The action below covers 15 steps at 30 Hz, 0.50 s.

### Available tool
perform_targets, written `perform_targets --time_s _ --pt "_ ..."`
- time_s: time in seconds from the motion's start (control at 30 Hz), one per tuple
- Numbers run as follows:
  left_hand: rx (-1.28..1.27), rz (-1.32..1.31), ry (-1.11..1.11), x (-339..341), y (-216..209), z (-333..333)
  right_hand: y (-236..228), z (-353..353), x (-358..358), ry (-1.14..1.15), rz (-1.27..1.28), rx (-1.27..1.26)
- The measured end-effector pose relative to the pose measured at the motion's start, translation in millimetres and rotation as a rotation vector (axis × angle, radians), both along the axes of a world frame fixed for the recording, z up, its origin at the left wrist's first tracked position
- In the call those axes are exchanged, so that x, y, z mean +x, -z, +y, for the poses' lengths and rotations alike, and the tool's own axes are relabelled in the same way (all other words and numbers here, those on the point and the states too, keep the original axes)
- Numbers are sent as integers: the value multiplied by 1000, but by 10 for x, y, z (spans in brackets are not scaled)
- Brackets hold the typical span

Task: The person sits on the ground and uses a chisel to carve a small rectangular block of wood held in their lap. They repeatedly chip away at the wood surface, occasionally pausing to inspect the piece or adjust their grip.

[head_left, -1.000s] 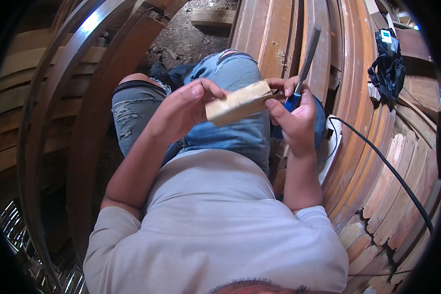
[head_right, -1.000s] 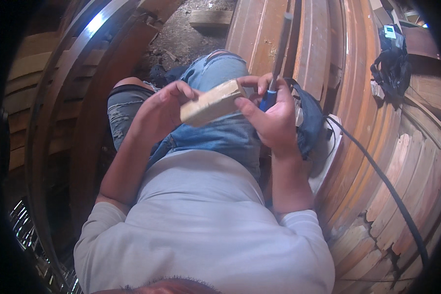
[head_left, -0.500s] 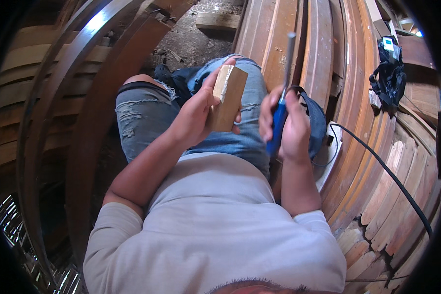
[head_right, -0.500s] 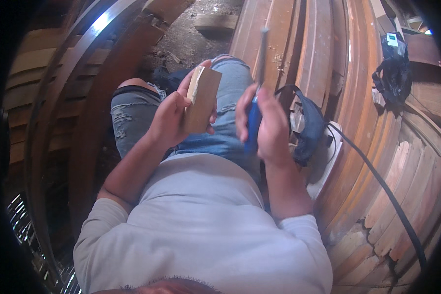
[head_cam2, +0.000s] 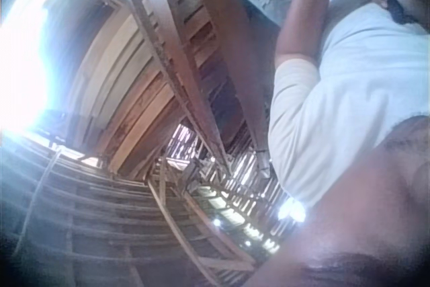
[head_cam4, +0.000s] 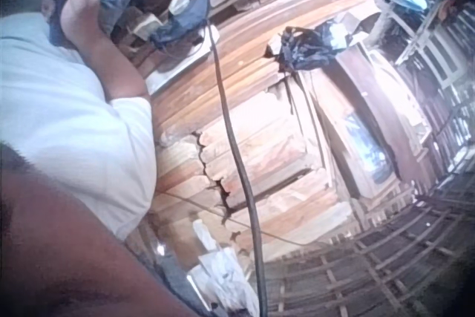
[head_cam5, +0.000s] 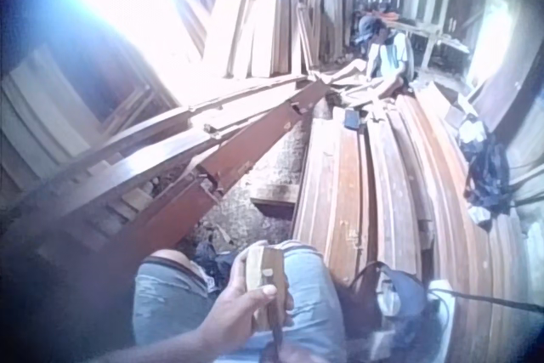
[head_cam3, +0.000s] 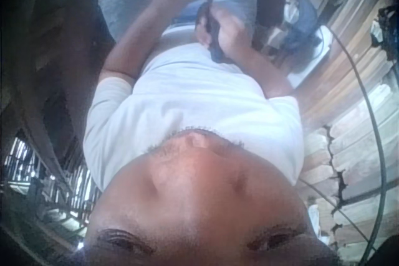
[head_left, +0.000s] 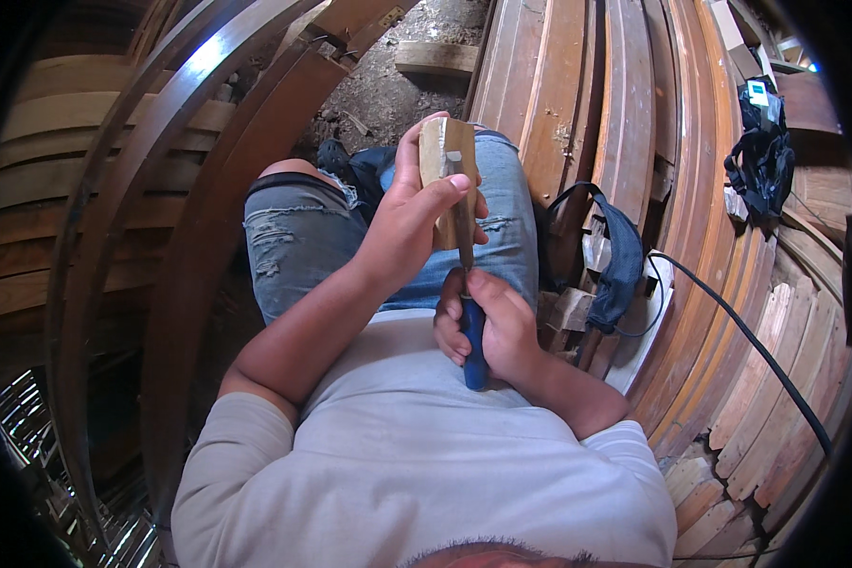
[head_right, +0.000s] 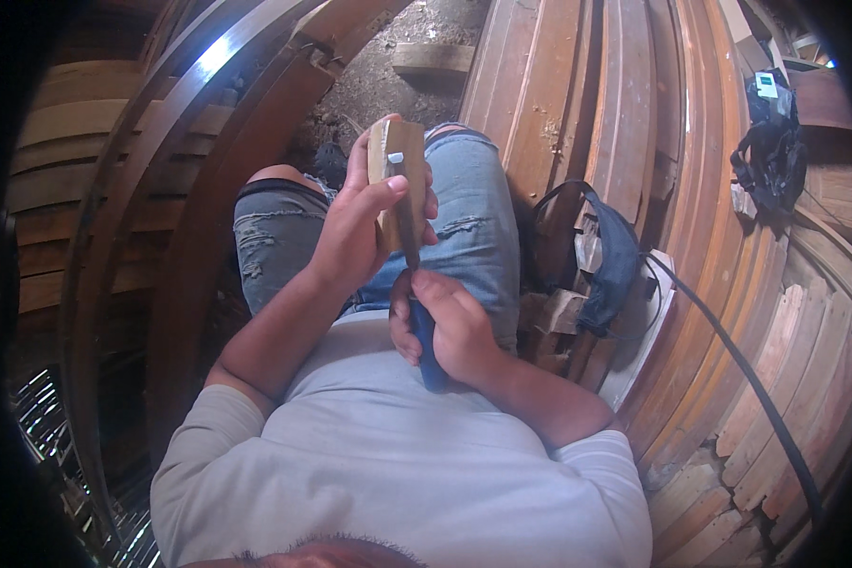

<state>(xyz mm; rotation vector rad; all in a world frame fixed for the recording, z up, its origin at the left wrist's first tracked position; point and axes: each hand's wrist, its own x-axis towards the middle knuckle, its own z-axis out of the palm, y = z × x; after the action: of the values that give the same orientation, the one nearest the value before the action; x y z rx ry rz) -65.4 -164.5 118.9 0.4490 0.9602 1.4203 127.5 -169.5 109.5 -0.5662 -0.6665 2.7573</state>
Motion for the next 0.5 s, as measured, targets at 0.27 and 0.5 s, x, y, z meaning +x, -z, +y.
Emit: perform_targets --time_s 0.27,0.5 --pt "-18 111 -83 87 -52 36 16 -23 8 -20 23 -13" --pt "54 91 -72 27 -12 19 -83 -16 -23 -27 -40 12"
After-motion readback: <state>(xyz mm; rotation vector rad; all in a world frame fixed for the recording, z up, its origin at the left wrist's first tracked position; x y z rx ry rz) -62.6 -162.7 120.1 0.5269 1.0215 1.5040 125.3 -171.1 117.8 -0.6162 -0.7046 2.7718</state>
